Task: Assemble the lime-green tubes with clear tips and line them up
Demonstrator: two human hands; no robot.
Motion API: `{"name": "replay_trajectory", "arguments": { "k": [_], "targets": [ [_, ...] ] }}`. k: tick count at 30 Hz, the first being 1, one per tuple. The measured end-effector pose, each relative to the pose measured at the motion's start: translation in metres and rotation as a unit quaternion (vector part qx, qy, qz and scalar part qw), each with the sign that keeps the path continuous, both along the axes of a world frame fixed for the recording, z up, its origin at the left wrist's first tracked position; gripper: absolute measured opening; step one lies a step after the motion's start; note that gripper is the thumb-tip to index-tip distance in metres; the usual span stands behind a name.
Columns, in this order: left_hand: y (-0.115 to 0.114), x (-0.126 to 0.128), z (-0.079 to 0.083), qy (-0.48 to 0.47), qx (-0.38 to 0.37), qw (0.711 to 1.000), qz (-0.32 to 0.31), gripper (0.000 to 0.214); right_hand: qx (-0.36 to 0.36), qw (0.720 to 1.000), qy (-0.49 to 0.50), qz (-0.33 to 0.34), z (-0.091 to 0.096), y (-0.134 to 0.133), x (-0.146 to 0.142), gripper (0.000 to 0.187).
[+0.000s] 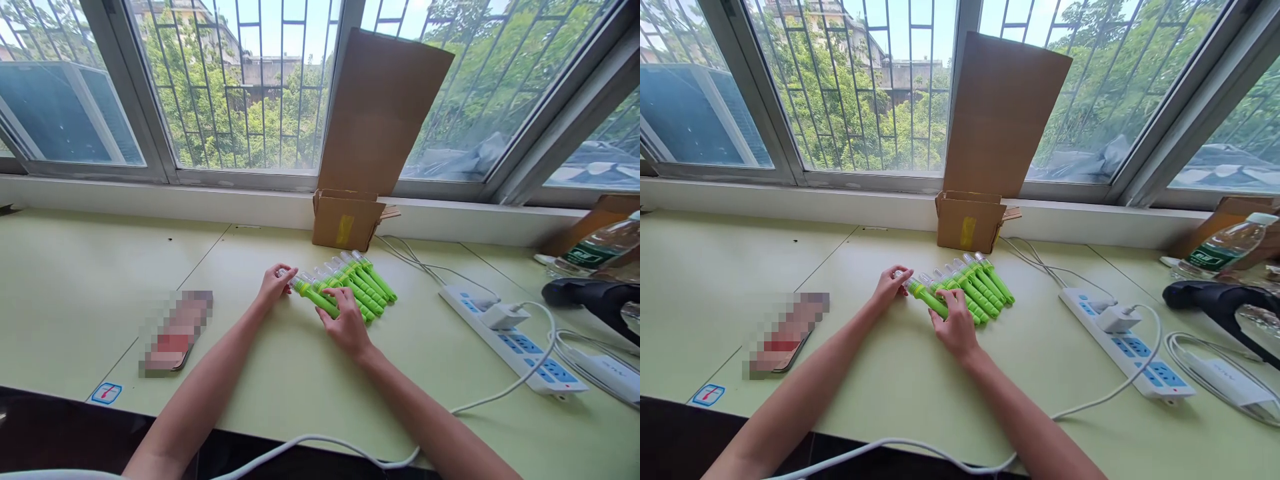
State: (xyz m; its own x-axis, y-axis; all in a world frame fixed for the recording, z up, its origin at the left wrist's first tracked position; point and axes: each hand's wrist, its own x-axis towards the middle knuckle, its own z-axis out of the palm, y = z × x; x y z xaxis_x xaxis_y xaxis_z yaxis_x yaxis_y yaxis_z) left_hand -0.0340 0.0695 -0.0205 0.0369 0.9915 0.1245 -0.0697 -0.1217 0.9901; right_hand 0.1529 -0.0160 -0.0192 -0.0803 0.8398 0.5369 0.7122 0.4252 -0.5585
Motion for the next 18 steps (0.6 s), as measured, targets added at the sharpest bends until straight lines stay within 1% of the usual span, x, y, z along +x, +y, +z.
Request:
{"name": "replay_trajectory", "arguments": {
  "k": [3,7,10,13,16,18],
  "targets": [
    [0.001,-0.001,-0.003,-0.017,-0.002,1.000,0.000,0.039,0.005,1.000,-0.020,-0.003,0.002,-0.002,0.000,0.039],
    [0.003,-0.002,-0.003,-0.032,-0.002,0.999,0.002,0.038,0.014,1.000,0.005,0.006,0.003,-0.003,0.000,0.031],
    [0.003,-0.003,-0.003,-0.037,-0.008,0.999,0.004,0.039,0.022,0.999,0.030,-0.016,0.005,-0.002,0.001,0.028],
    [0.003,-0.003,-0.002,-0.037,-0.017,0.999,0.001,0.040,0.016,0.999,0.034,-0.037,0.008,-0.002,0.002,0.027],
    [0.003,-0.003,-0.003,-0.030,-0.023,0.999,-0.008,0.040,0.003,0.999,0.035,-0.036,0.010,-0.003,0.002,0.030],
    [0.003,-0.003,-0.003,-0.028,-0.024,0.999,-0.011,0.040,0.000,0.999,0.042,-0.029,0.011,-0.003,0.002,0.035]
  ]
}}
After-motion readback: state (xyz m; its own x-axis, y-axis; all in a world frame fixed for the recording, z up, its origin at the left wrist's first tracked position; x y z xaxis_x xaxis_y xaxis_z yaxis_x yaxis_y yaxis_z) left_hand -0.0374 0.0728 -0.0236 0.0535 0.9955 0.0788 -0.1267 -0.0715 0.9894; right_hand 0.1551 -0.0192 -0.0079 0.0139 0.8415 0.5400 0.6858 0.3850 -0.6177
